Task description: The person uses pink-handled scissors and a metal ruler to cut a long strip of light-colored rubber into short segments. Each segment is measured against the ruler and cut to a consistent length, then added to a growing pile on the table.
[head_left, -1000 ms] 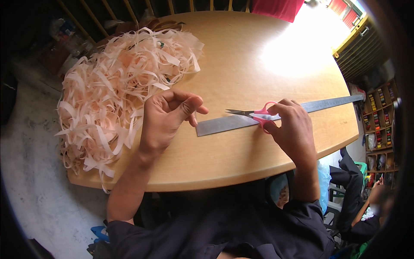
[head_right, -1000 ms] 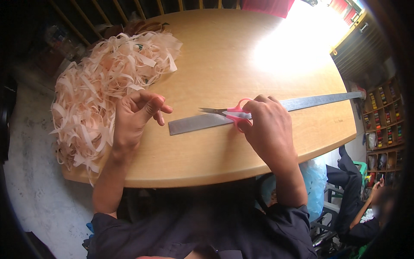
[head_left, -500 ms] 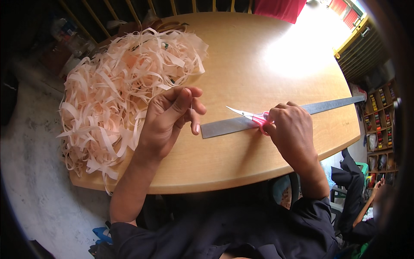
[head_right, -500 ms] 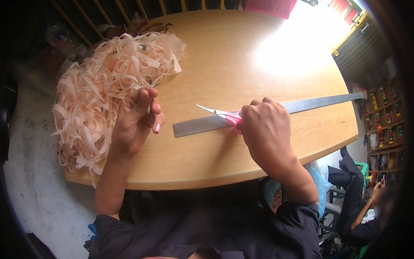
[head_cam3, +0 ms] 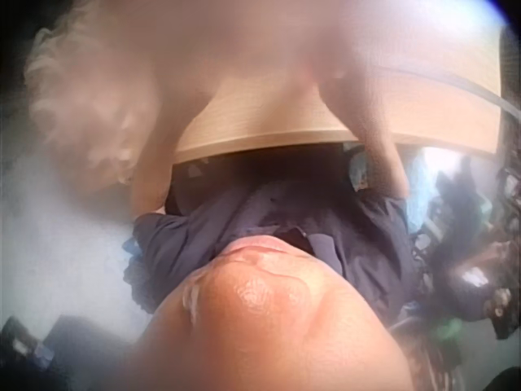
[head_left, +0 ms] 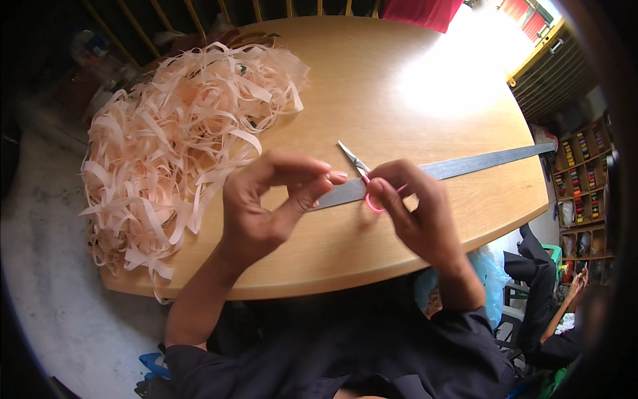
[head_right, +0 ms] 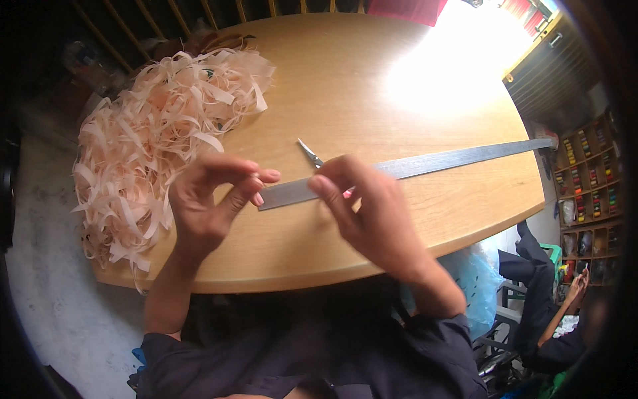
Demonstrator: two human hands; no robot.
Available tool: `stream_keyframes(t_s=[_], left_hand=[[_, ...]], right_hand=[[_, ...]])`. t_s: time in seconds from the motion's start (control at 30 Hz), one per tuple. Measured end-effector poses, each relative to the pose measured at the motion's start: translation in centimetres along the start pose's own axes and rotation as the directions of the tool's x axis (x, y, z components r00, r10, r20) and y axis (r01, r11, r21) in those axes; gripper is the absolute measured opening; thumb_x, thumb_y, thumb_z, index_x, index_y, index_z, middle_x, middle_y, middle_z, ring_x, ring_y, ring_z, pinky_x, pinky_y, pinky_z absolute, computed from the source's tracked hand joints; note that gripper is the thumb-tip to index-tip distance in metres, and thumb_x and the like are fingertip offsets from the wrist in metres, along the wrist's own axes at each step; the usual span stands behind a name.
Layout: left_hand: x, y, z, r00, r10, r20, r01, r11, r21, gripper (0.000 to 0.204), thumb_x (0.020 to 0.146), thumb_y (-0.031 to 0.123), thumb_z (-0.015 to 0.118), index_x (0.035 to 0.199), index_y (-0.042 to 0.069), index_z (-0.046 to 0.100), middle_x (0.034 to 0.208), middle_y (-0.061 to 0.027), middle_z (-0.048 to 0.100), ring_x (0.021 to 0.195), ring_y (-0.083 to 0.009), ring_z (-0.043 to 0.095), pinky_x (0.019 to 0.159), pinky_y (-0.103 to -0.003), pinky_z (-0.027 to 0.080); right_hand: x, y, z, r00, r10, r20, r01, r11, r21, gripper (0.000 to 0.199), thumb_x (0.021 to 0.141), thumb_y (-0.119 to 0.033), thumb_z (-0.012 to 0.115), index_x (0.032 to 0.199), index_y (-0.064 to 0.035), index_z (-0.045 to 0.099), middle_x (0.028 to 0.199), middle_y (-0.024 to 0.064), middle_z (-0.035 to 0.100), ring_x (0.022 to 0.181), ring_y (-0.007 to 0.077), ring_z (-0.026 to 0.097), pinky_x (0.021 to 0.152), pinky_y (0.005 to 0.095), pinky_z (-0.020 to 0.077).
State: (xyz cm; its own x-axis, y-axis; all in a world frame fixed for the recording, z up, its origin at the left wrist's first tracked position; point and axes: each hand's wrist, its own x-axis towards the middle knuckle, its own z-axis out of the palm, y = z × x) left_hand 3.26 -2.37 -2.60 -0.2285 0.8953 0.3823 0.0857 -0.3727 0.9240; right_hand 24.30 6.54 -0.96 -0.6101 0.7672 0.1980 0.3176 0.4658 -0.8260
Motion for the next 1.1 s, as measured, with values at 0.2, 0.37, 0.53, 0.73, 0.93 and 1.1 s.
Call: stream_keyframes(t_s=[0.2, 0.37, 0.53, 0.73, 0.93, 1.1], left_hand=[[-0.5, -0.9, 1.1, 0.911, 0.353, 0.213, -0.412, 0.786, 0.461, 0.021, 0.075, 0.002, 0.087, 0.092, 0.012, 0.079, 0.086, -0.0022, 0.071, 0.077, -0.0191, 0.065, 0.063, -0.031, 0.052], [-0.8, -1.4, 1.7, 0.873, 0.361, 0.329, -0.468, 0.810, 0.354, 0.028, 0.069, 0.005, 0.093, 0.094, 0.013, 0.082, 0.088, -0.0020, 0.066, 0.076, -0.0169, 0.061, 0.063, -0.031, 0.048], [-1.2, -1.2, 2.5, 0.881, 0.305, 0.363, -0.411, 0.872, 0.265, 0.026, 0.069, 0.007, 0.093, 0.090, 0.010, 0.078, 0.091, -0.0035, 0.068, 0.081, -0.0185, 0.064, 0.066, -0.032, 0.050], [-0.2, -0.3, -0.2, 0.915, 0.145, 0.377, -0.378, 0.637, 0.672, 0.021, 0.081, 0.011, 0.084, 0.097, 0.009, 0.070, 0.096, -0.0086, 0.068, 0.090, -0.0314, 0.065, 0.080, -0.042, 0.052], [1.1, 0.8, -5.3, 0.996, 0.008, 0.094, -0.090, 0.364, 0.927, 0.023, 0.086, 0.010, 0.079, 0.104, 0.001, 0.068, 0.103, -0.0147, 0.069, 0.101, -0.0348, 0.066, 0.090, -0.044, 0.051], [0.7, -0.2, -4.9, 0.988, -0.156, -0.007, 0.077, 0.443, 0.893, 0.018, 0.090, 0.007, 0.074, 0.104, -0.002, 0.066, 0.102, -0.0163, 0.068, 0.099, -0.0353, 0.067, 0.088, -0.044, 0.052]], right_hand=[[-3.7, 0.5, 2.4, 0.968, 0.106, 0.226, -0.225, 0.762, 0.608, 0.030, 0.111, -0.023, 0.058, 0.120, 0.0034, 0.070, 0.090, 0.0058, 0.073, 0.084, 0.0126, 0.069, 0.077, 0.0281, 0.0546], [-5.3, 0.4, 1.9, 0.969, 0.191, 0.158, -0.247, 0.728, 0.639, 0.021, 0.106, -0.014, 0.066, 0.108, 0.0041, 0.075, 0.090, 0.0064, 0.076, 0.084, 0.0116, 0.070, 0.077, 0.0271, 0.0551], [-6.8, 1.1, 0.9, 0.999, -0.037, -0.013, 0.039, 0.952, 0.305, 0.008, 0.097, -0.004, 0.072, 0.100, 0.0017, 0.076, 0.085, 0.0099, 0.077, 0.078, 0.0187, 0.074, 0.072, 0.0301, 0.0566], [-11.5, 6.9, -4.9, 0.655, -0.098, -0.749, -0.068, 0.980, -0.188, 0.034, 0.113, -0.022, 0.043, 0.091, -0.0018, 0.059, 0.079, 0.0090, 0.062, 0.068, 0.0172, 0.060, 0.069, 0.0307, 0.0508], [-26.5, 23.7, -18.9, 0.453, 0.343, -0.823, -0.891, 0.209, -0.403, 0.048, 0.105, -0.038, 0.057, 0.086, 0.0058, 0.065, 0.076, 0.0228, 0.072, 0.071, 0.0378, 0.071, 0.069, 0.0480, 0.0538], [-38.3, 33.3, -19.4, -0.023, 0.787, -0.617, -0.945, -0.219, -0.244, 0.046, 0.093, -0.039, 0.073, 0.108, 0.0051, 0.071, 0.103, 0.0282, 0.075, 0.100, 0.0446, 0.074, 0.088, 0.0501, 0.0572]])
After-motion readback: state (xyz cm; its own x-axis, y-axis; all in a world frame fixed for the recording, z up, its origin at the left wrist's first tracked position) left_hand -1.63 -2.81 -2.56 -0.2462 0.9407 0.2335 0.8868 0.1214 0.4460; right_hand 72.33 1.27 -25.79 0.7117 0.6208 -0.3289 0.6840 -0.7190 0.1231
